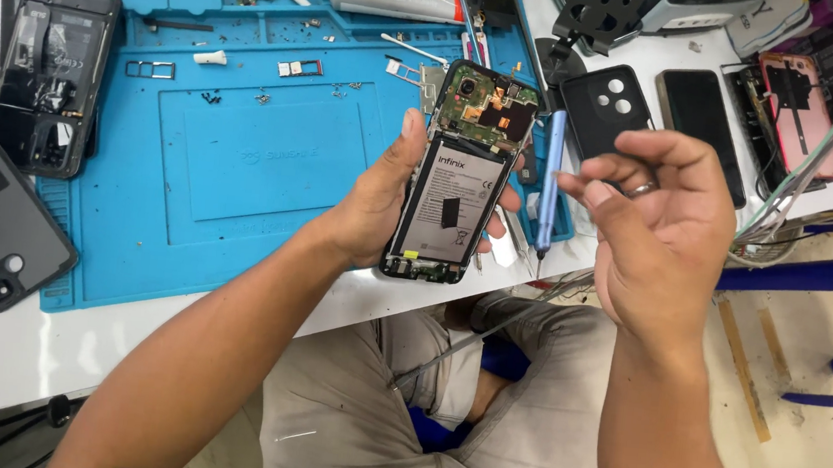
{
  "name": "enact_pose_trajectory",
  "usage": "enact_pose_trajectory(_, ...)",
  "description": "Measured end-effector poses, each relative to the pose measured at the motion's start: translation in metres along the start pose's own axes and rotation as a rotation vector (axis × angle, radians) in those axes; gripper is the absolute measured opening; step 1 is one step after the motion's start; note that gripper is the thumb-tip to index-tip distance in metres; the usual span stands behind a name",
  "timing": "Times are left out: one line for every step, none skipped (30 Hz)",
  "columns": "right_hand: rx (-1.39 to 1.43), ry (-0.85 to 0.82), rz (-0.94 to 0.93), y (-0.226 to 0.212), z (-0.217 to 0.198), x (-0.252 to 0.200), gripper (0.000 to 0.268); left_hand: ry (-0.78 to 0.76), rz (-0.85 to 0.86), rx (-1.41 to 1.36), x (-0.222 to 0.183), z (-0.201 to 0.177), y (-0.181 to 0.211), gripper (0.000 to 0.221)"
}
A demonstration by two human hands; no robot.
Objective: Disassembling a mobile phone to access and manipulate internal components
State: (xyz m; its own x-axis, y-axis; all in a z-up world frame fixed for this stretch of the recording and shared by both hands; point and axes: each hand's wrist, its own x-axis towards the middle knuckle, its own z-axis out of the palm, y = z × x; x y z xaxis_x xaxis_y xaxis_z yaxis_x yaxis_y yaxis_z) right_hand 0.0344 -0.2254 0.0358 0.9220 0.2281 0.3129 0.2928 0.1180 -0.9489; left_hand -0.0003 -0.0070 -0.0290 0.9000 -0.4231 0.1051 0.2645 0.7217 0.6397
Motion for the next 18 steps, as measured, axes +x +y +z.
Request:
enact_pose_trajectory(-0.003,-0.009,-0.003,0.001,-0.003,-0.004,0.03,0.001,0.01,-0.001,0.001,0.0,0.002,0.094)
enact_pose_trajectory(0.015,0.005,-0.009,0.002,-0.007,-0.008,0.028,-0.049,0.017,-0.051,0.002,-0.001,0.003,0.097)
enact_pose_trajectory(0.036,0.012,-0.011,0.004,-0.009,-0.012,0.027,-0.093,0.029,-0.101,0.0,-0.002,0.004,0.1)
enact_pose_trajectory(0.037,-0.003,-0.011,0.005,-0.01,-0.017,0.027,-0.086,0.042,-0.102,0.0,-0.004,0.005,0.1)
enact_pose_trajectory(0.037,0.012,-0.017,0.007,-0.012,-0.022,0.025,-0.136,-0.001,-0.167,0.0,-0.006,0.006,0.101)
enact_pose_trajectory(0.037,0.026,-0.024,0.008,-0.013,-0.026,0.023,-0.186,-0.043,-0.232,0.0,-0.009,0.006,0.102)
enact_pose_trajectory(0.04,0.014,-0.021,0.01,-0.014,-0.03,0.023,-0.179,-0.033,-0.233,-0.001,-0.01,0.006,0.102)
enact_pose_trajectory(0.029,0.041,-0.001,0.012,-0.014,-0.035,0.021,-0.186,-0.044,-0.248,-0.001,-0.011,0.006,0.103)
enact_pose_trajectory(0.016,0.074,0.018,0.014,-0.016,-0.039,0.019,-0.198,-0.059,-0.264,0.0,-0.012,0.005,0.103)
enact_pose_trajectory(0.016,0.068,0.02,0.014,-0.015,-0.041,0.019,-0.196,-0.054,-0.266,0.0,-0.013,0.005,0.103)
enact_pose_trajectory(0.021,0.05,0.023,0.014,-0.015,-0.044,0.017,-0.191,-0.056,-0.256,0.001,-0.014,0.005,0.103)
enact_pose_trajectory(0.027,0.032,0.025,0.015,-0.014,-0.046,0.016,-0.186,-0.058,-0.245,0.001,-0.015,0.004,0.102)
enact_pose_trajectory(0.026,0.03,0.032,0.014,-0.012,-0.047,0.016,-0.182,-0.058,-0.25,0.001,-0.015,0.005,0.102)
enact_pose_trajectory(-0.001,0.008,0.02,0.014,-0.01,-0.048,0.014,-0.162,-0.048,-0.247,0.001,-0.015,0.005,0.103)
enact_pose_trajectory(-0.026,-0.011,0.007,0.013,-0.008,-0.048,0.013,-0.143,-0.04,-0.241,0.001,-0.015,0.005,0.103)
enact_pose_trajectory(-0.026,-0.011,0.011,0.012,-0.006,-0.049,0.013,-0.139,-0.041,-0.244,0.0,-0.014,0.005,0.103)
enact_pose_trajectory(-0.083,-0.039,-0.007,0.011,-0.004,-0.049,0.012,-0.126,-0.025,-0.237,0.0,-0.014,0.006,0.104)
enact_pose_trajectory(-0.141,-0.066,-0.026,0.01,-0.002,-0.05,0.01,-0.113,-0.009,-0.231,0.0,-0.013,0.006,0.105)
